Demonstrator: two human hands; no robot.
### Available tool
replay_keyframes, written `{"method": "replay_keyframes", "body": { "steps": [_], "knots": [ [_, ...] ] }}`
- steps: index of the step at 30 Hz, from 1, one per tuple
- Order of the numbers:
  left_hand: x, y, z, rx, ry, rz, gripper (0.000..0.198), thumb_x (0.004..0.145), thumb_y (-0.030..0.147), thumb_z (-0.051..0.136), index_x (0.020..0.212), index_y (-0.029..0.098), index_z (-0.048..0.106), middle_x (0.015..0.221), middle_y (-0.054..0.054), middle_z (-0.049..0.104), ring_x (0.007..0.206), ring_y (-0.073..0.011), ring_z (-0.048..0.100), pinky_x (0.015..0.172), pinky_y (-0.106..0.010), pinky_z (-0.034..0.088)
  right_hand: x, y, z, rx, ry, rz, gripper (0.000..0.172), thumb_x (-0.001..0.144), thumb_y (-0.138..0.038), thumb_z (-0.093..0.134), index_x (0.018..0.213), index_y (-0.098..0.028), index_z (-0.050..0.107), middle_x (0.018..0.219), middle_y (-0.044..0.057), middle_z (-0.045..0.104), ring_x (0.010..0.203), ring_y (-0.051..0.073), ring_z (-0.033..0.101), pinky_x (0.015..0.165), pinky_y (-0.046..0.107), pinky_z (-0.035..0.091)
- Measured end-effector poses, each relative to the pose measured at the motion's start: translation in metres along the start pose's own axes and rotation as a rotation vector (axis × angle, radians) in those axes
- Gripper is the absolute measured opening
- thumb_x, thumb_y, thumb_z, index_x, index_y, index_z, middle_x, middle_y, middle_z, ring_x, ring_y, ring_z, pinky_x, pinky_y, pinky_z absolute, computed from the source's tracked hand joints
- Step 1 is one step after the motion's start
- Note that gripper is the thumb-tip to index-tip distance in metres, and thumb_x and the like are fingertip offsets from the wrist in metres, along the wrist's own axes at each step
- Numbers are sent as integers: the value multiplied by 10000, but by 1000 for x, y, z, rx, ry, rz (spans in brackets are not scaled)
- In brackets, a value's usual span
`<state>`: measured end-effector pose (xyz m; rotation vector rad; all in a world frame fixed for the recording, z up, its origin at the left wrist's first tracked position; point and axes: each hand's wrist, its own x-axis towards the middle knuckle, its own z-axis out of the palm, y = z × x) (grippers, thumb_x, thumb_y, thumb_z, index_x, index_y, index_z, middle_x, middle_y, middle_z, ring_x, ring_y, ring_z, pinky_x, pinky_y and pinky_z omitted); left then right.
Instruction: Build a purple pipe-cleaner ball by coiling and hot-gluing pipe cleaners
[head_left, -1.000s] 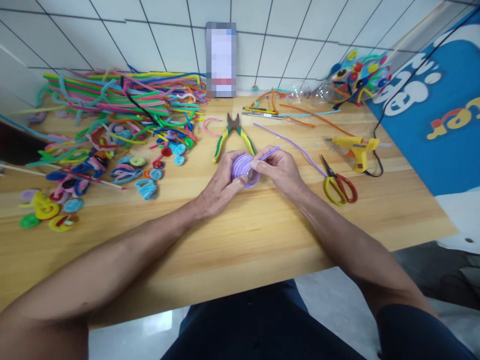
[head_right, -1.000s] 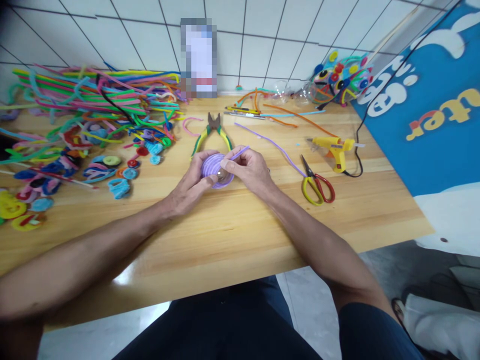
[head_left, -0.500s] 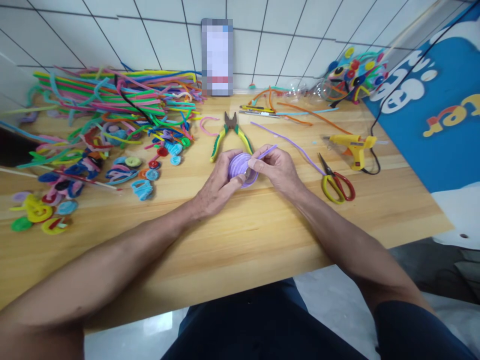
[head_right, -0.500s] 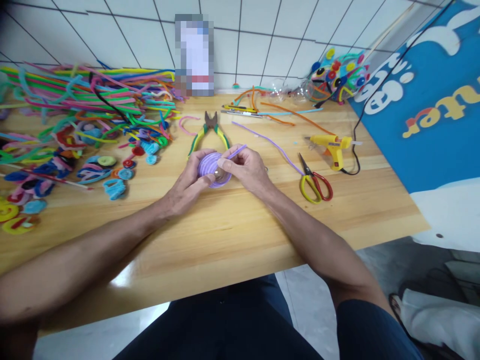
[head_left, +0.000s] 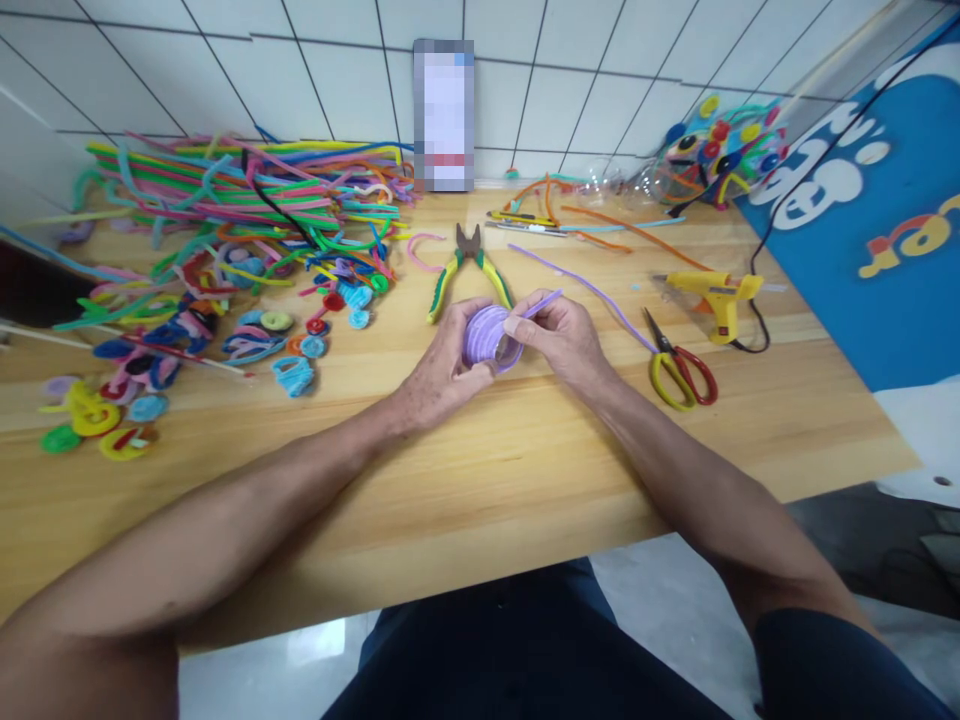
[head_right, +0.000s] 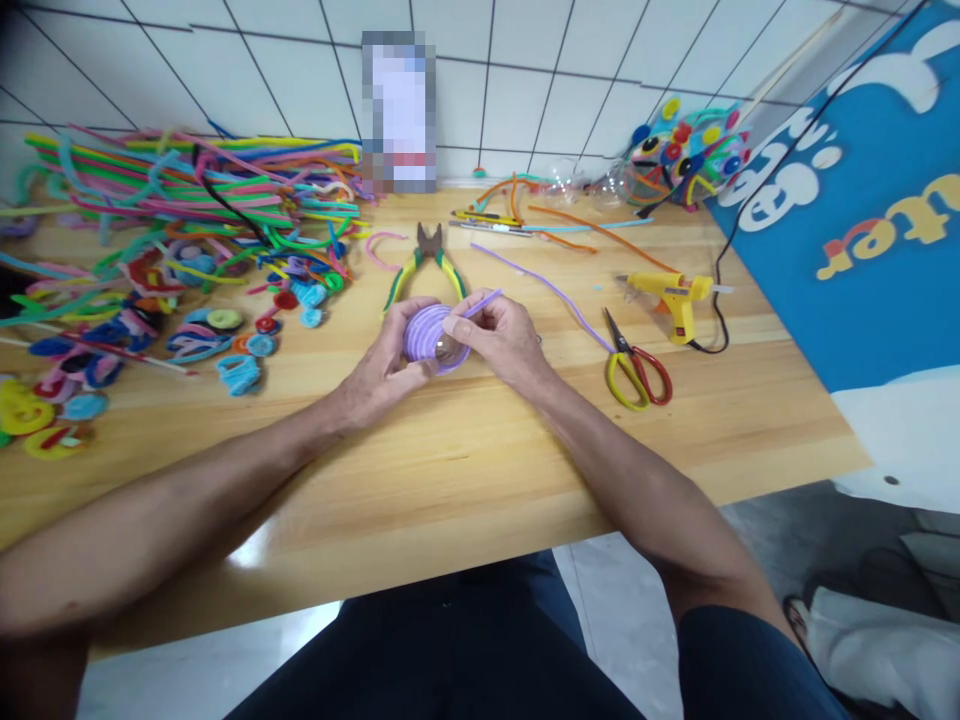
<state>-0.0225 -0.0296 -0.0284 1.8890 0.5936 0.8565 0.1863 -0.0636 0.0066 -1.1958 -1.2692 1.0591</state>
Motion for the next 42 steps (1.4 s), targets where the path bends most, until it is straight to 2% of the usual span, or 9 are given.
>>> {"method": "replay_keyframes", "body": {
  "steps": [3, 9, 18, 28, 36, 42],
  "knots": [
    [0, 1, 0, -1, 10, -18, 658, 984, 443, 682, 1538, 241, 390, 1555, -156, 515, 1459, -332, 540, 1280, -542, 455, 0, 1, 0, -14, -2, -4, 417, 756, -544, 924, 832, -224, 667, 749, -12, 709, 686, 158, 655, 665, 304, 567],
    [0, 2, -1, 24, 10, 1, 602, 997, 399, 639, 1529, 235, 410, 1551, -140, 525, 1467, -328, 528, 1311, -537, 419, 0, -1, 0, -11, -6, -6, 400, 756, -532, 917, 827, -221, 675, 753, -12, 720, 688, 157, 665, 674, 305, 580],
    [0, 2, -1, 21, 5, -14, 624, 985, 391, 644, 1532, 235, 388, 1561, -147, 504, 1478, -329, 518, 1311, -546, 418, 0, 0, 0, 6, -1, 4, 416, 739, -532, 935, 825, -221, 673, 741, -14, 718, 675, 153, 655, 665, 299, 566],
    [1, 4, 1, 63, 13, 9, 559, 998, 389, 584, 1503, 238, 398, 1537, -138, 516, 1449, -319, 522, 1296, -533, 423, -1, -1, 2, 39, 8, 19, 446, 712, -544, 962, 818, -221, 673, 733, -18, 711, 665, 148, 639, 659, 294, 548],
    [1, 4, 0, 73, 13, 15, 566, 992, 392, 583, 1503, 236, 395, 1535, -141, 528, 1446, -324, 528, 1297, -535, 428, 0, -1, 1, -2, 5, 7, 436, 730, -561, 939, 820, -223, 678, 748, -12, 719, 681, 156, 649, 668, 305, 565],
    [1, 4, 0, 18, 17, -3, 604, 961, 375, 632, 1502, 231, 404, 1519, -145, 533, 1441, -325, 540, 1289, -538, 434, -1, -3, 2, -4, 12, 9, 378, 742, -509, 915, 814, -223, 679, 731, -14, 708, 666, 154, 640, 653, 303, 554]
  ]
}}
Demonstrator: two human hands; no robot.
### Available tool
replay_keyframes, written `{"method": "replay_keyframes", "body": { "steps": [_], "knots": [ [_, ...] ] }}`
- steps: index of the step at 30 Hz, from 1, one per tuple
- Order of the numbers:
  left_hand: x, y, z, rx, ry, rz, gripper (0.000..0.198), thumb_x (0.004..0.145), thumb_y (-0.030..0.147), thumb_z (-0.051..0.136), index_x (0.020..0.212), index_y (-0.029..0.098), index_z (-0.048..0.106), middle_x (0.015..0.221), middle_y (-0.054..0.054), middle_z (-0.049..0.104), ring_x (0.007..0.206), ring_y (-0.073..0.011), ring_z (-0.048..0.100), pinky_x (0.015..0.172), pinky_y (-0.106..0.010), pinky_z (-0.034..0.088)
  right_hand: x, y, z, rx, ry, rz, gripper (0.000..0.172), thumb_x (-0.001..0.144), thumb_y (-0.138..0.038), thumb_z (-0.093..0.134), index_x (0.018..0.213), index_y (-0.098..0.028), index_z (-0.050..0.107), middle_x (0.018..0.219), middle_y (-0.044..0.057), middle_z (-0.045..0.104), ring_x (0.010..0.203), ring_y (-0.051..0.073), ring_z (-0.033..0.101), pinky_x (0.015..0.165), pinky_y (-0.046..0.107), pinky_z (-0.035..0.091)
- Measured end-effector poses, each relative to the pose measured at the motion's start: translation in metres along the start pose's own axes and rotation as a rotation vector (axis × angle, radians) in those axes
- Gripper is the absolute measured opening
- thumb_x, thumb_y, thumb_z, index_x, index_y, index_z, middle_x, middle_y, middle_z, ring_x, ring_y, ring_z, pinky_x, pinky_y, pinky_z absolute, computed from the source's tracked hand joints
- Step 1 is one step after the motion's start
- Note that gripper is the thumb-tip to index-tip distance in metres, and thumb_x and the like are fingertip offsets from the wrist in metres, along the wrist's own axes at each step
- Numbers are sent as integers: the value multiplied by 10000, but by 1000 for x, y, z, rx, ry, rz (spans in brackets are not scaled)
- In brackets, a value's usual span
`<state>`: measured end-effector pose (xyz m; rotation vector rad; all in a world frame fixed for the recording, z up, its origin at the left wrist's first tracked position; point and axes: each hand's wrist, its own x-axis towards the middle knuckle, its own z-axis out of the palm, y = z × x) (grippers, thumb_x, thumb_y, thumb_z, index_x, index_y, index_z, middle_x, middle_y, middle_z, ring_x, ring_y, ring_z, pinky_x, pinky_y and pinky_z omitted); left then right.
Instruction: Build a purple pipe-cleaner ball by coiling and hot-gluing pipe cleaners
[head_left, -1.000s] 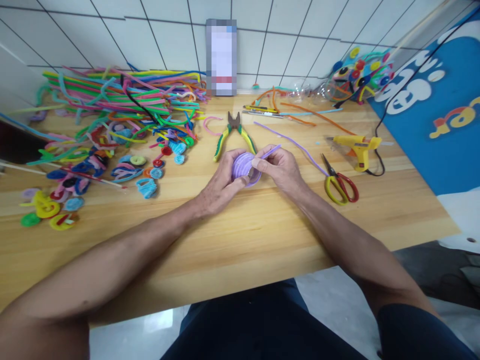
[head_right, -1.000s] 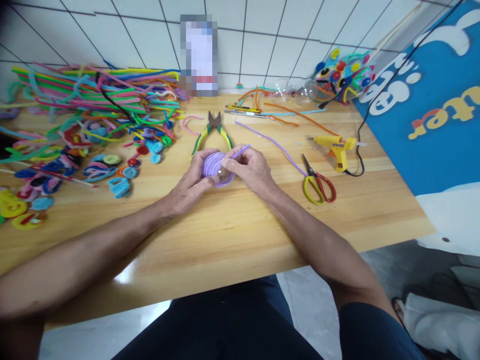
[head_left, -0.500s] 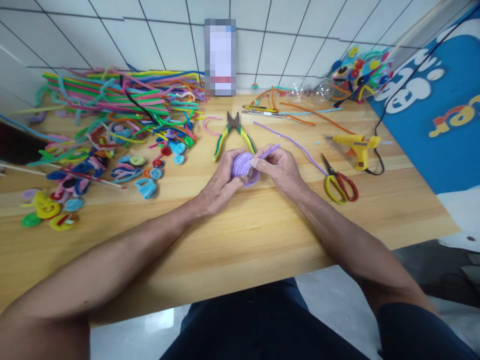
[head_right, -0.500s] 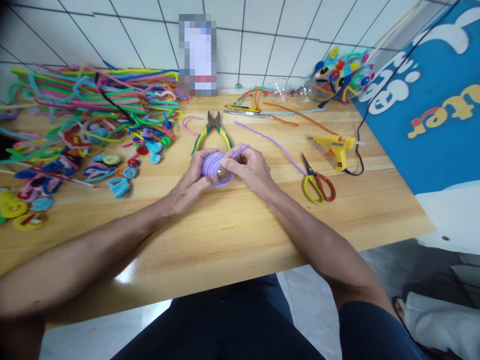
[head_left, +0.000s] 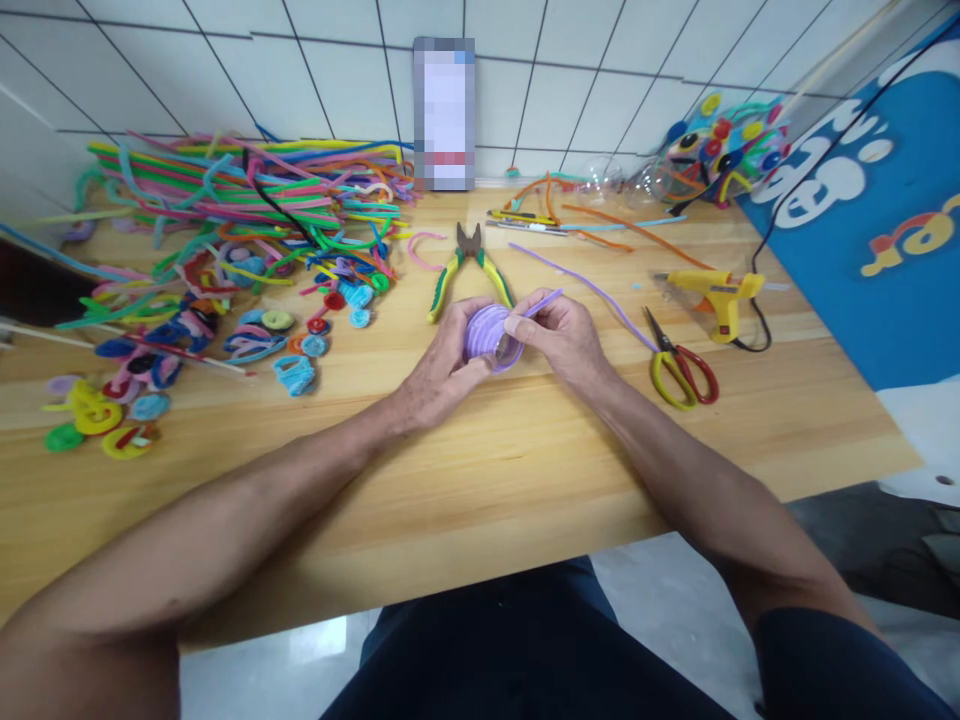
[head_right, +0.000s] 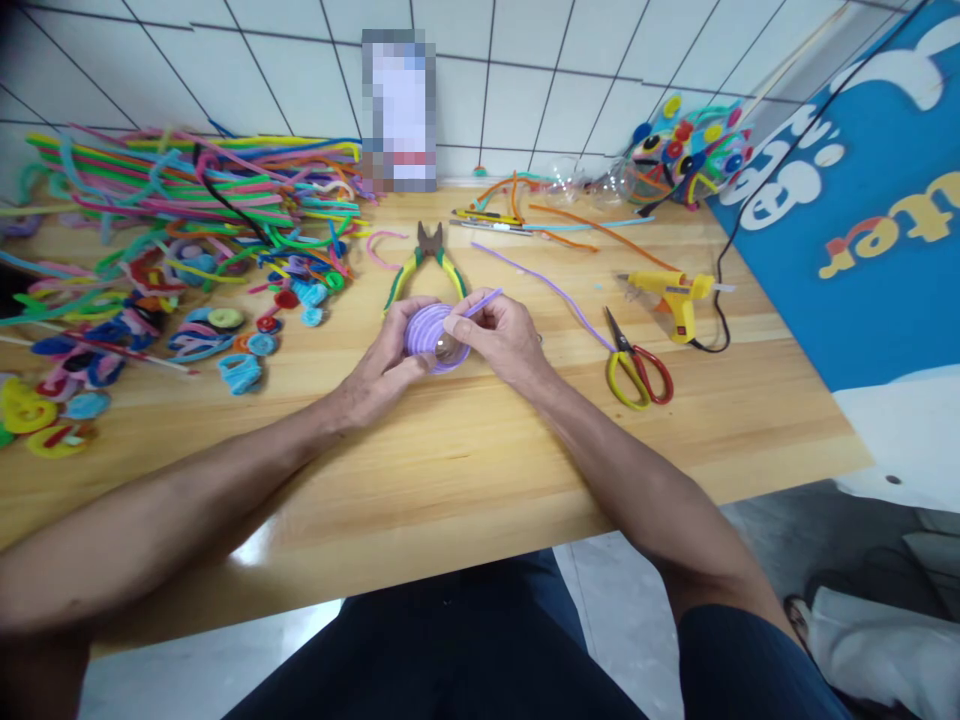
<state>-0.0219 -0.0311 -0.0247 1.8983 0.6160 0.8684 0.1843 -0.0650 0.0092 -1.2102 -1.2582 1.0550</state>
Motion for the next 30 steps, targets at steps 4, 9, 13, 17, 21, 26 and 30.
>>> {"method": "replay_keyframes", "body": {
  "steps": [4, 9, 13, 17, 21, 26, 30],
  "knots": [
    [0, 0, 0, -6, 3, -5, 599, 954, 359, 634, 1500, 245, 414, 1519, -133, 539, 1442, -320, 534, 1292, -537, 434, -1, -1, 0, 1, -2, 14, 401, 736, -530, 925, 820, -230, 672, 736, -13, 707, 672, 156, 635, 664, 308, 551],
    [1, 3, 0, 22, 12, -8, 542, 961, 348, 610, 1469, 260, 443, 1497, -110, 565, 1404, -308, 547, 1278, -517, 448, 0, 1, 0, 22, -6, 13, 403, 734, -522, 935, 818, -228, 673, 734, -19, 707, 670, 150, 630, 666, 301, 532],
    [2, 5, 0, 16, 18, -16, 514, 958, 339, 600, 1447, 266, 459, 1472, -99, 577, 1394, -303, 550, 1275, -511, 452, 0, 2, 0, 24, -1, 7, 383, 737, -492, 938, 821, -221, 681, 740, -20, 703, 665, 146, 629, 664, 298, 526],
    [2, 4, 0, 9, 24, -23, 529, 947, 339, 602, 1449, 265, 455, 1477, -104, 568, 1391, -307, 549, 1276, -519, 444, -1, 2, 1, 15, 2, 13, 391, 737, -509, 932, 827, -222, 681, 744, -19, 704, 672, 148, 631, 663, 298, 533],
    [2, 3, 1, -3, 25, -24, 520, 947, 340, 592, 1443, 268, 451, 1471, -98, 571, 1384, -300, 549, 1265, -508, 451, -1, 1, 1, 6, 0, 13, 392, 746, -529, 920, 817, -229, 679, 746, -10, 715, 684, 161, 643, 671, 312, 559],
    [2, 2, 1, 4, 28, -16, 528, 939, 336, 591, 1444, 267, 452, 1472, -103, 570, 1385, -306, 548, 1266, -512, 451, 0, 1, 1, 8, -1, -1, 372, 739, -506, 919, 808, -230, 679, 739, -10, 716, 680, 162, 651, 680, 318, 576],
    [2, 1, 1, 13, 31, 0, 529, 941, 347, 596, 1445, 276, 453, 1476, -100, 572, 1388, -314, 548, 1269, -524, 456, 0, 1, 1, 2, 11, 7, 369, 733, -505, 913, 812, -232, 677, 738, -14, 716, 682, 161, 651, 671, 312, 572]
  ]
}}
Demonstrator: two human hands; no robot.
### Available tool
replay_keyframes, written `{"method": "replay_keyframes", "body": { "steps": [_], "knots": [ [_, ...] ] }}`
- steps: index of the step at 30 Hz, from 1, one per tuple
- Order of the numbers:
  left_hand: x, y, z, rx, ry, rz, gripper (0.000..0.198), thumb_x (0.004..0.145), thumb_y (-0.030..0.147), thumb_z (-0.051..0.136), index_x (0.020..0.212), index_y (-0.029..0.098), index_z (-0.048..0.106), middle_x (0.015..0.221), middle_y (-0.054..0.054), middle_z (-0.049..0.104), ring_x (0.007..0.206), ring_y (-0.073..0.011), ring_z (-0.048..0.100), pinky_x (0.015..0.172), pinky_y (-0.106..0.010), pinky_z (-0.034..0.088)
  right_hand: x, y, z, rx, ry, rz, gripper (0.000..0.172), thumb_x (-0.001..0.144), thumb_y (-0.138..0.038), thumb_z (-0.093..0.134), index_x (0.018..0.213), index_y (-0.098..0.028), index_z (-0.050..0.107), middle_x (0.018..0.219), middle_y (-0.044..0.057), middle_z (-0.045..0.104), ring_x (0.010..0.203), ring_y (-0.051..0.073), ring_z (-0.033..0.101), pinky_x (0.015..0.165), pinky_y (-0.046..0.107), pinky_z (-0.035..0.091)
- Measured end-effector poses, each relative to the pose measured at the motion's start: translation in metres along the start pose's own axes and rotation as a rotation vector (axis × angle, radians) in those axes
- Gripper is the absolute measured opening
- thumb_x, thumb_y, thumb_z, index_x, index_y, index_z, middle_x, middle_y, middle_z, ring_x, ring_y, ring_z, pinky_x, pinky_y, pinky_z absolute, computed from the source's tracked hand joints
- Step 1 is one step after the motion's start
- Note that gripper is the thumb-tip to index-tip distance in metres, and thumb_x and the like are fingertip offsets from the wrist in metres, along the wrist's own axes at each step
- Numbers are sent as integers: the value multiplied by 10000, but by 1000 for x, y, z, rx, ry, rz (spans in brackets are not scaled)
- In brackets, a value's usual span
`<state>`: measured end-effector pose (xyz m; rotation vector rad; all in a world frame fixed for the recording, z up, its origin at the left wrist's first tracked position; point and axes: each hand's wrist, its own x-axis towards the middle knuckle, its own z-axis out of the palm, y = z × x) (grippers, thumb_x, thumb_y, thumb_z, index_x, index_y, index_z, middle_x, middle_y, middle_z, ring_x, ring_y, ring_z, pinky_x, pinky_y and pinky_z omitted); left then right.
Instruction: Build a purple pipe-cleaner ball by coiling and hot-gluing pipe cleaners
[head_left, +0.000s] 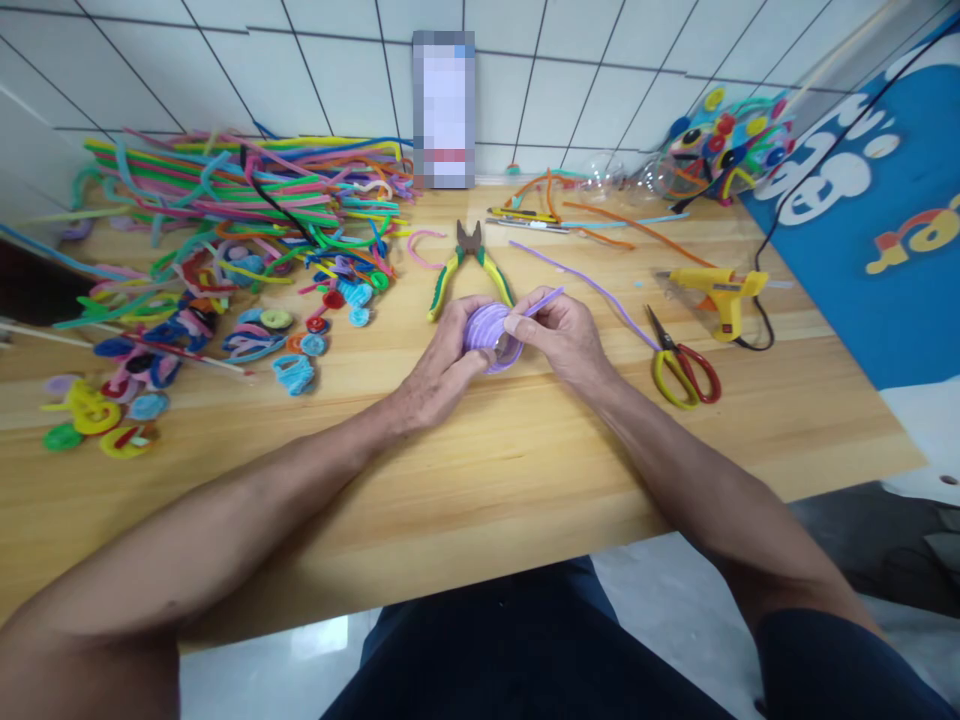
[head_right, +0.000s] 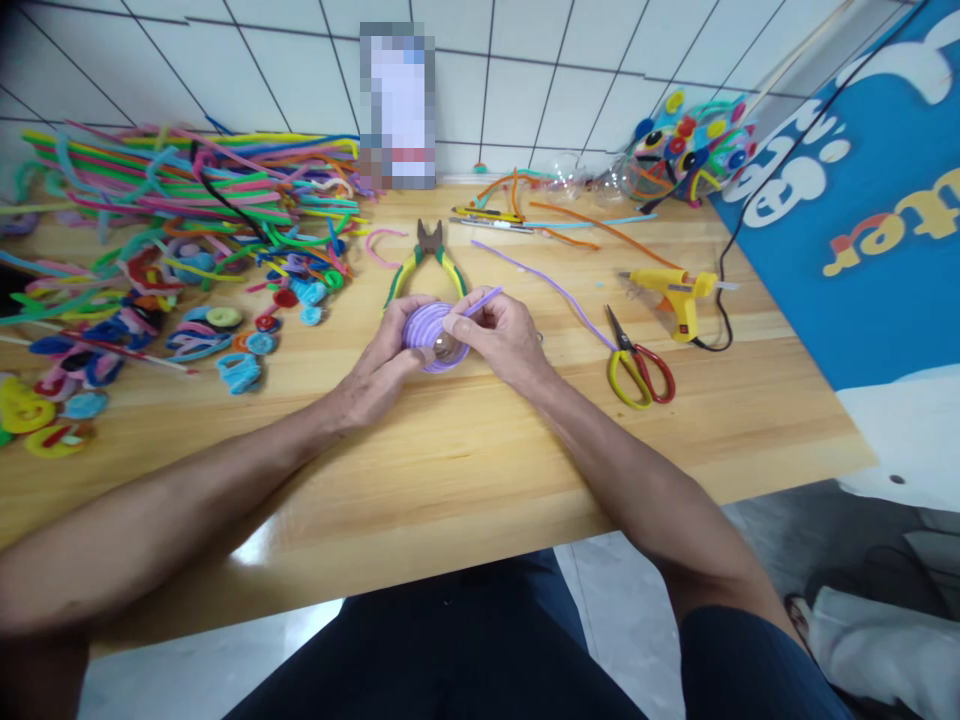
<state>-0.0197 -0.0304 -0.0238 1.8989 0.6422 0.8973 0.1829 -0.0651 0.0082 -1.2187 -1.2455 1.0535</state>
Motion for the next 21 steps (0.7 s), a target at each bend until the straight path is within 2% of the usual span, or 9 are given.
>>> {"method": "replay_keyframes", "body": {
  "steps": [12, 21],
  "knots": [
    [-2, 1, -1, 10, -15, 1, 541, 969, 368, 590, 1472, 251, 429, 1494, -117, 554, 1419, -307, 537, 1282, -520, 444, -1, 0, 0, -2, -8, -3, 397, 745, -540, 919, 808, -229, 680, 738, -11, 715, 676, 158, 641, 664, 305, 556],
    [-2, 3, 1, -24, 10, -29, 493, 1045, 508, 584, 1458, 269, 460, 1482, -117, 567, 1419, -308, 547, 1291, -546, 434, 0, 3, 0, -5, -4, 5, 434, 731, -576, 936, 808, -236, 677, 755, -7, 715, 686, 164, 637, 672, 314, 551]
  ]
}}
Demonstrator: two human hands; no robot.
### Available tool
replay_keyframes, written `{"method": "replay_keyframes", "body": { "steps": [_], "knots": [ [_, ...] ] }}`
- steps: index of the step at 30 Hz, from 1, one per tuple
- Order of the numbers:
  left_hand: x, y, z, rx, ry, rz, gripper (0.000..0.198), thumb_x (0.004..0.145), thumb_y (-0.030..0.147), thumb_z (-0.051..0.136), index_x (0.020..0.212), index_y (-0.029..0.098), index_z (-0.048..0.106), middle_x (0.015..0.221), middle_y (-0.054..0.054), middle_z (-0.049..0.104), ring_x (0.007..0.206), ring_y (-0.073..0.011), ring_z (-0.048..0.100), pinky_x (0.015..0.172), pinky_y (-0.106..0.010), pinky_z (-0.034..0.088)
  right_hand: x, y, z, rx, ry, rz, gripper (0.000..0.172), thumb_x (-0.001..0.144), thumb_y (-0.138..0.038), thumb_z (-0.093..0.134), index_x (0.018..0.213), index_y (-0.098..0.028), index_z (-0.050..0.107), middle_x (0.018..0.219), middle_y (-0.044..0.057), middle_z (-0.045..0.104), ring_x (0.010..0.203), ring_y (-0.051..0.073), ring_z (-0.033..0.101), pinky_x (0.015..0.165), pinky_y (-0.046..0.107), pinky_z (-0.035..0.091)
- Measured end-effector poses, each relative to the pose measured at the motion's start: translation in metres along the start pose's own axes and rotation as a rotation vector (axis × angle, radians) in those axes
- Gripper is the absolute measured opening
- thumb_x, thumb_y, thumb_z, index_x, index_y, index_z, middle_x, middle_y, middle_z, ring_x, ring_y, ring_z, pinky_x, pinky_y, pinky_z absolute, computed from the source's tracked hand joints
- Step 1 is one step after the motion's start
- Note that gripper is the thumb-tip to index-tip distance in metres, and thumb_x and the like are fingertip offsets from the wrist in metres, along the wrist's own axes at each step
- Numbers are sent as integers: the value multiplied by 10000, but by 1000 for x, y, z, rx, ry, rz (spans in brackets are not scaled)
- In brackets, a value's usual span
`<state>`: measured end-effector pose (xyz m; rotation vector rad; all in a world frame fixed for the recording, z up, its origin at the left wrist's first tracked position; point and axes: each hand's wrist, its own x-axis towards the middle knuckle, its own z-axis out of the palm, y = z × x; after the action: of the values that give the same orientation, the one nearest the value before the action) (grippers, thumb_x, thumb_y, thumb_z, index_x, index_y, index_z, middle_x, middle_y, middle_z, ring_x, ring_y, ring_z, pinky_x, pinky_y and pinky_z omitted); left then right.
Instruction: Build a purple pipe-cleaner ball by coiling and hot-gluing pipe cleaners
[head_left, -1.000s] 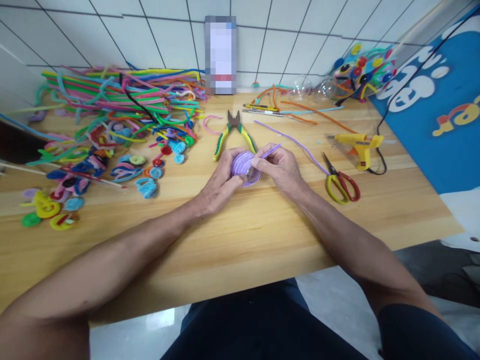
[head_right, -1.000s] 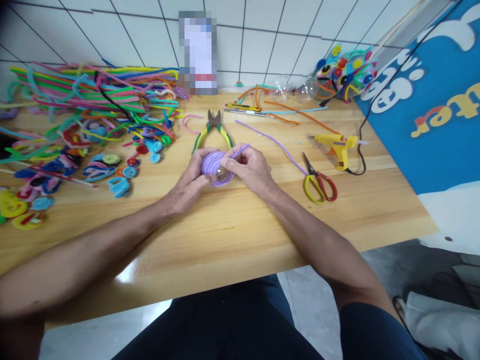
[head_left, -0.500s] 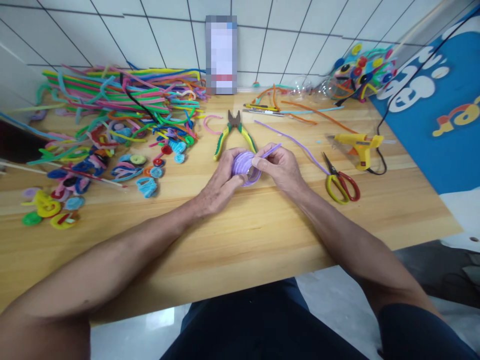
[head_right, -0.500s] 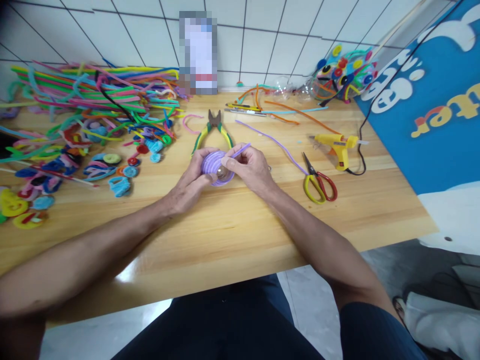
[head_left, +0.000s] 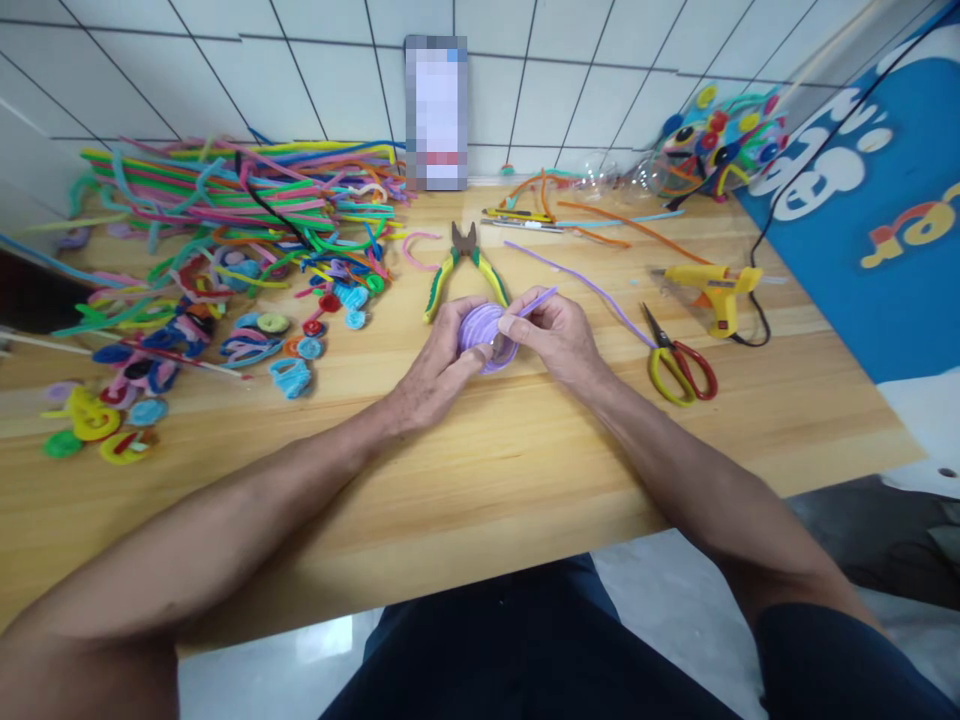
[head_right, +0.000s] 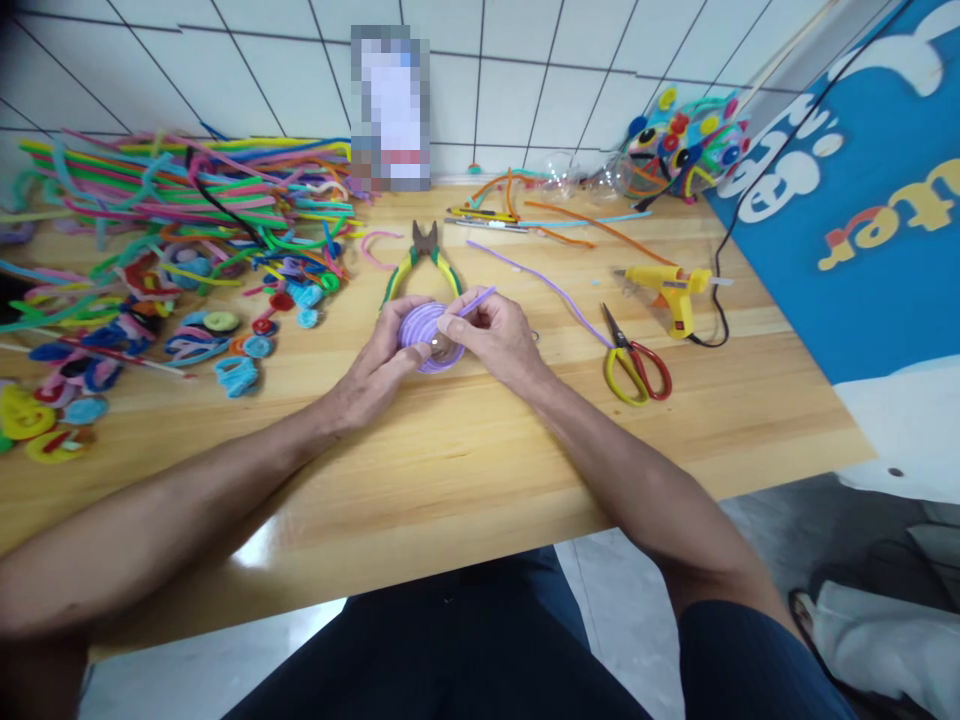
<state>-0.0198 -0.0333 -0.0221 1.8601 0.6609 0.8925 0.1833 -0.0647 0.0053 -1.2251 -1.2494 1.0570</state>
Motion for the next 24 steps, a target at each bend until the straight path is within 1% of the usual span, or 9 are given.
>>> {"method": "replay_keyframes", "body": {
  "steps": [5, 10, 14, 19, 22, 24],
  "knots": [
    [-1, -2, 1, -13, 19, 4, 566, 1025, 551, 617, 1477, 255, 450, 1486, -131, 551, 1424, -314, 541, 1282, -543, 438, 0, -2, -1, -8, 13, 6, 400, 730, -538, 930, 812, -238, 679, 749, -15, 719, 685, 161, 636, 661, 307, 533],
    [-1, 0, -3, 26, 3, 0, 581, 1014, 505, 631, 1506, 254, 451, 1536, -136, 531, 1476, -327, 498, 1314, -562, 400, -1, -5, 0, -29, -5, -3, 382, 731, -516, 927, 813, -231, 688, 737, -19, 712, 666, 155, 626, 651, 307, 530],
    [-1, 7, -4, 28, 0, -30, 524, 1032, 516, 608, 1458, 236, 487, 1468, -131, 582, 1383, -304, 562, 1259, -534, 453, -4, -7, 2, -83, -4, -15, 363, 753, -507, 912, 819, -224, 695, 714, -20, 689, 653, 152, 605, 639, 307, 520],
    [3, 18, -5, 43, 9, -96, 453, 1037, 535, 629, 1356, 229, 532, 1333, -89, 658, 1234, -263, 642, 1152, -476, 525, -7, -6, 2, -124, -18, -44, 283, 796, -445, 862, 841, -219, 699, 713, -20, 681, 651, 150, 600, 635, 301, 507],
    [5, 20, -5, 21, 9, -102, 413, 1031, 507, 651, 1320, 226, 560, 1295, -78, 684, 1209, -251, 666, 1131, -444, 547, -7, -4, 2, -116, -16, -47, 280, 792, -437, 866, 850, -220, 699, 721, -18, 681, 665, 155, 609, 637, 302, 509],
    [6, 18, -5, 6, 19, -96, 437, 1009, 500, 681, 1332, 226, 572, 1309, -81, 692, 1220, -254, 670, 1138, -446, 550, -5, -4, 1, -77, -37, -41, 305, 790, -453, 882, 857, -222, 694, 739, -17, 689, 682, 157, 618, 651, 303, 515]
  ]
}}
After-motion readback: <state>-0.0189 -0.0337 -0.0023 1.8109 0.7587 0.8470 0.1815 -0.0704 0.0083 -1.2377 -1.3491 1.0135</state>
